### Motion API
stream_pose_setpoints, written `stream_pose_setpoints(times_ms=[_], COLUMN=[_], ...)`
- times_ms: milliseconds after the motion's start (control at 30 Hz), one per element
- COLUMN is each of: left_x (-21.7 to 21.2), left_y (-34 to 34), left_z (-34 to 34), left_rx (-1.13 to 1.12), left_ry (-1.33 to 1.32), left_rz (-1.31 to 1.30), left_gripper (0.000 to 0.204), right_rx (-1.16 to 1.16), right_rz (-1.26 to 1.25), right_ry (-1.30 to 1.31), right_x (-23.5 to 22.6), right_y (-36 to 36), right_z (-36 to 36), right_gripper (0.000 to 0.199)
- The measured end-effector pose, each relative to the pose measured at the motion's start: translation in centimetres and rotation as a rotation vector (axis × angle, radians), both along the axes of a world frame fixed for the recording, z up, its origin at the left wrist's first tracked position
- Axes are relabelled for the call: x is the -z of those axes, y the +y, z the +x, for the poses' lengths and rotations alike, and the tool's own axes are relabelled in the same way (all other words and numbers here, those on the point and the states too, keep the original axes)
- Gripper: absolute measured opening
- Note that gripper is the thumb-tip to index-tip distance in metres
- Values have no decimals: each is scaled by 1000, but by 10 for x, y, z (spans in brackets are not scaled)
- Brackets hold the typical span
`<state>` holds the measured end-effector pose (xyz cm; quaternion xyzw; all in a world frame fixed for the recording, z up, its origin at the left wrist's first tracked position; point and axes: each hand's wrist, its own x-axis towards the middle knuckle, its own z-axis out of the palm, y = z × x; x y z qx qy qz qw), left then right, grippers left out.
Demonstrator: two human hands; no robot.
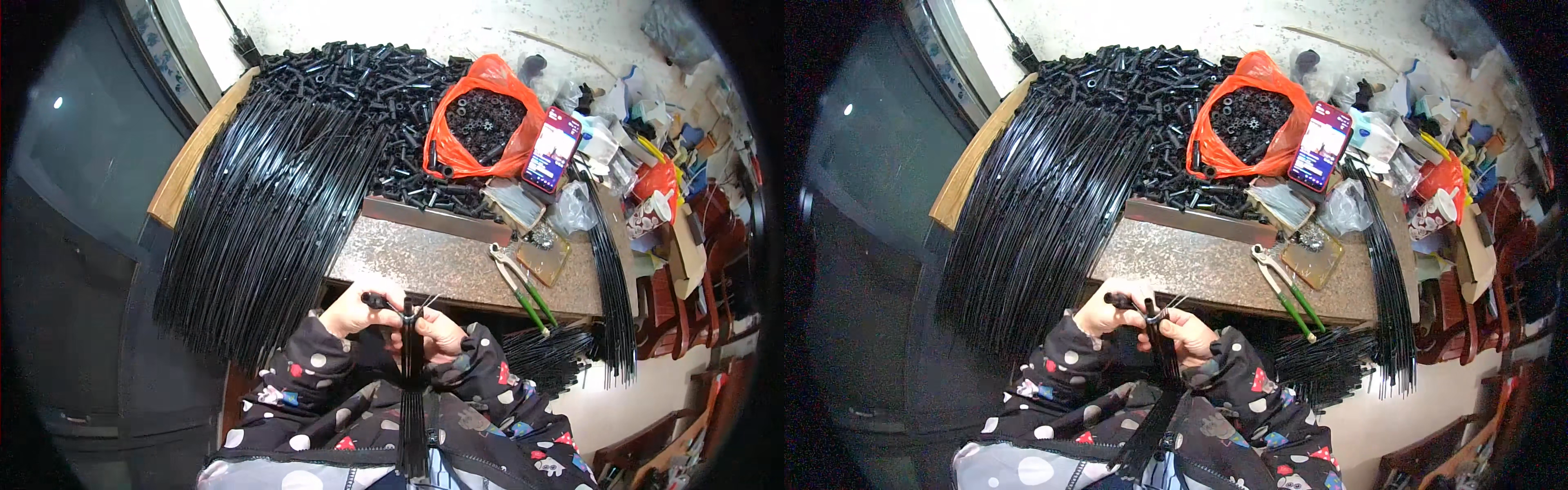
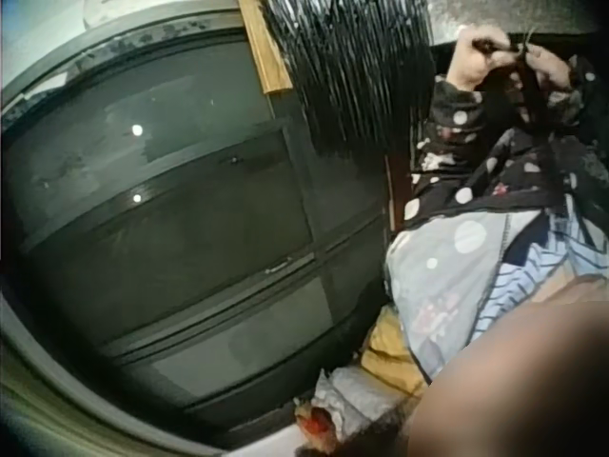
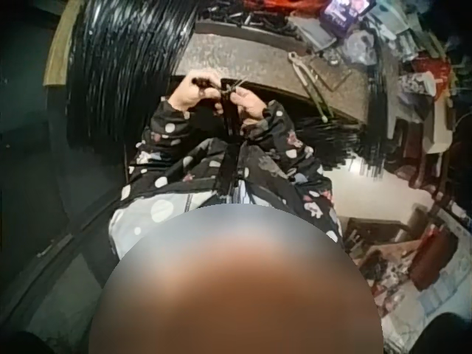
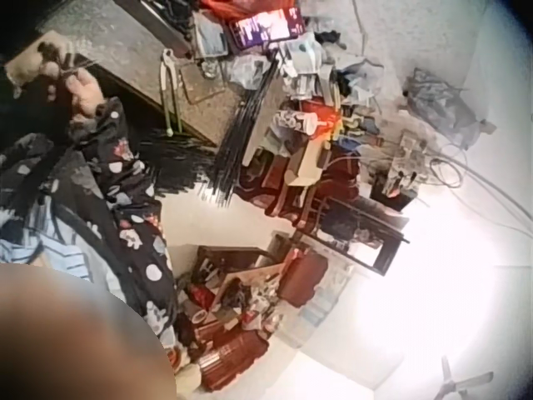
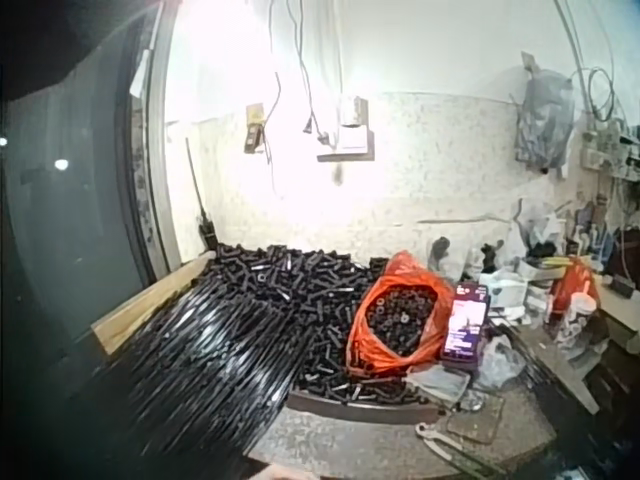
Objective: The person is assembling bunches of black cables, inserting them into connectors and using a tool to secure them.
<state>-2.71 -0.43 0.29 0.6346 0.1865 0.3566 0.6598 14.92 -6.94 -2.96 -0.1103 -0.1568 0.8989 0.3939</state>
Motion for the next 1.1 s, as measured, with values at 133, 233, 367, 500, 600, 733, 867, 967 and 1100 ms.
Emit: stream_pose_setpoints(times_ms=[133, 233, 367, 500, 600, 733, 867, 967, 1100], left_x=[-1, -6, -39, -37, -40, -53, -58, -54, -56], left_y=[10, 5, 11, 3, 5, 6, 6, 6, 11], left_z=[0, -3, 18, 33, 28, 26, 17, 15, 14], left_rx=[297, 76, -201, 85, 7, -65, -31, -24, 32], left_ry=[-80, 110, -73, 233, 76, 193, 83, 75, 164], left_rz=[6, 36, -68, -55, -293, -189, -190, -154, 36], left_gripper=[18, 22, 41, 56, 35, 27, 26, 27, 27], right_rx=[-65, 212, 442, 604, 581, 562, 525, 505, 495], right_rz=[31, -13, 130, 93, 66, 50, 76, 64, 77], right_ry=[-51, -156, -357, -392, -384, -398, -388, -399, -390], right_x=[1, -14, -4, -5, -15, -14, -7, -14, -13], right_y=[-3, -14, -15, -21, -25, -22, -22, -21, -19], right_z=[-1, -6, -14, -19, -18, -15, -14, -15, -15], right_gripper=[28, 20, 16, 14, 12, 11, 13, 15, 16])
